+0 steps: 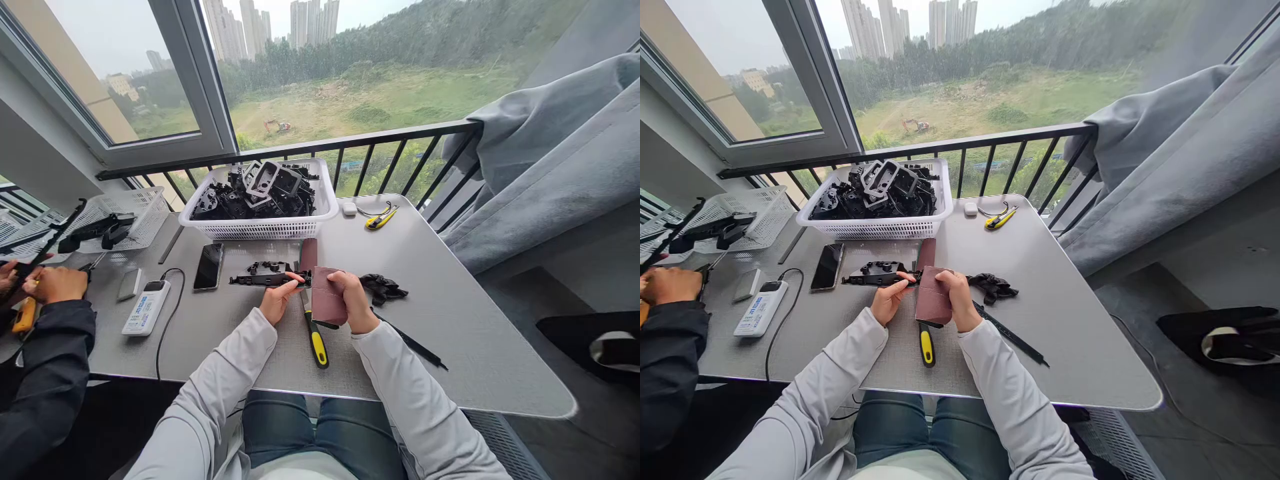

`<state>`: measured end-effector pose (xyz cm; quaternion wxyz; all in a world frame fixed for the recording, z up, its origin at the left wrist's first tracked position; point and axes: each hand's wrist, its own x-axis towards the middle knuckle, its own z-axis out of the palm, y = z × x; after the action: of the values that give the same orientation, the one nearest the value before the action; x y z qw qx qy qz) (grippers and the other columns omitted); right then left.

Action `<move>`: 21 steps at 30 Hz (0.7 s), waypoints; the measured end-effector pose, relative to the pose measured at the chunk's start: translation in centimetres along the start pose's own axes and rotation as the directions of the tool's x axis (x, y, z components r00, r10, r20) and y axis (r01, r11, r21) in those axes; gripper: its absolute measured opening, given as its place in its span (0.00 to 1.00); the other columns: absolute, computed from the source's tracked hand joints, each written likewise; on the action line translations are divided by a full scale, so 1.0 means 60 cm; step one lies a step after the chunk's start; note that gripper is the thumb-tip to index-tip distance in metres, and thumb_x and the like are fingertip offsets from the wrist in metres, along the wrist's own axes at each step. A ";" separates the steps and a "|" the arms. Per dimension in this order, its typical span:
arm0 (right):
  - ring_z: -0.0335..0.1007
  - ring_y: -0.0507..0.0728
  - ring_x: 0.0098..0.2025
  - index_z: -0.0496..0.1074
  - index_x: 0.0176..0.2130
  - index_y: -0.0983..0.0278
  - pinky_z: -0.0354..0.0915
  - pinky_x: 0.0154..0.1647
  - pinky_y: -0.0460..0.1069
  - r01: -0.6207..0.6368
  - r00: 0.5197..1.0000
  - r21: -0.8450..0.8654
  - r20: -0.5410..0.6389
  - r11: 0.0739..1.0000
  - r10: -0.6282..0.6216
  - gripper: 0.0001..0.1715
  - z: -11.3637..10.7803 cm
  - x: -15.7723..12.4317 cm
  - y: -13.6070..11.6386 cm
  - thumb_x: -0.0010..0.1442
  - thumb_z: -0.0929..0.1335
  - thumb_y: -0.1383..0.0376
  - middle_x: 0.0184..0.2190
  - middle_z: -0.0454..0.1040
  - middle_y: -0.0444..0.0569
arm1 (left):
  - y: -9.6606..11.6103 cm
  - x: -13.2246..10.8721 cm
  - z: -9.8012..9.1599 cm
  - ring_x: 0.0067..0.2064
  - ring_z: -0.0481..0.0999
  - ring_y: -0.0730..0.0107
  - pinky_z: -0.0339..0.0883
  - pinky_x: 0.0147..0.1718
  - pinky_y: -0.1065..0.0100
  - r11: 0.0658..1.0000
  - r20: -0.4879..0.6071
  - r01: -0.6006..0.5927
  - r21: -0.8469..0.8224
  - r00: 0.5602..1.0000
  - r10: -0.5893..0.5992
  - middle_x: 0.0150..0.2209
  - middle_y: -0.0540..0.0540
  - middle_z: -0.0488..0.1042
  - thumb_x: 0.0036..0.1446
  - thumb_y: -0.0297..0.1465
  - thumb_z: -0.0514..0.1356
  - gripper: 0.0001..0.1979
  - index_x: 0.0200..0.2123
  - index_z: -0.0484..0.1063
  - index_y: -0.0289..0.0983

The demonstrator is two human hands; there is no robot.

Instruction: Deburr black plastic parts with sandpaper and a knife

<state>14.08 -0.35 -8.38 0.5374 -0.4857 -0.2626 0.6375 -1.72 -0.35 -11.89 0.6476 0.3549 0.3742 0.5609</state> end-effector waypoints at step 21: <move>0.71 0.58 0.23 0.74 0.26 0.62 0.68 0.23 0.52 -0.219 0.962 0.141 0.198 0.966 0.189 0.09 -0.015 0.006 0.020 0.42 0.68 0.60 0.21 0.76 0.47 | 0.009 -0.005 0.001 0.39 0.76 0.65 0.70 0.34 0.69 0.984 0.229 0.159 -0.075 0.964 -0.139 0.29 0.47 0.74 0.43 0.32 0.68 0.09 0.27 0.74 0.34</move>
<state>14.42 -0.55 -9.89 0.4797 -0.4046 -0.2068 0.7506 -1.94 -0.60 -11.35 0.7414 0.3560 0.2987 0.4841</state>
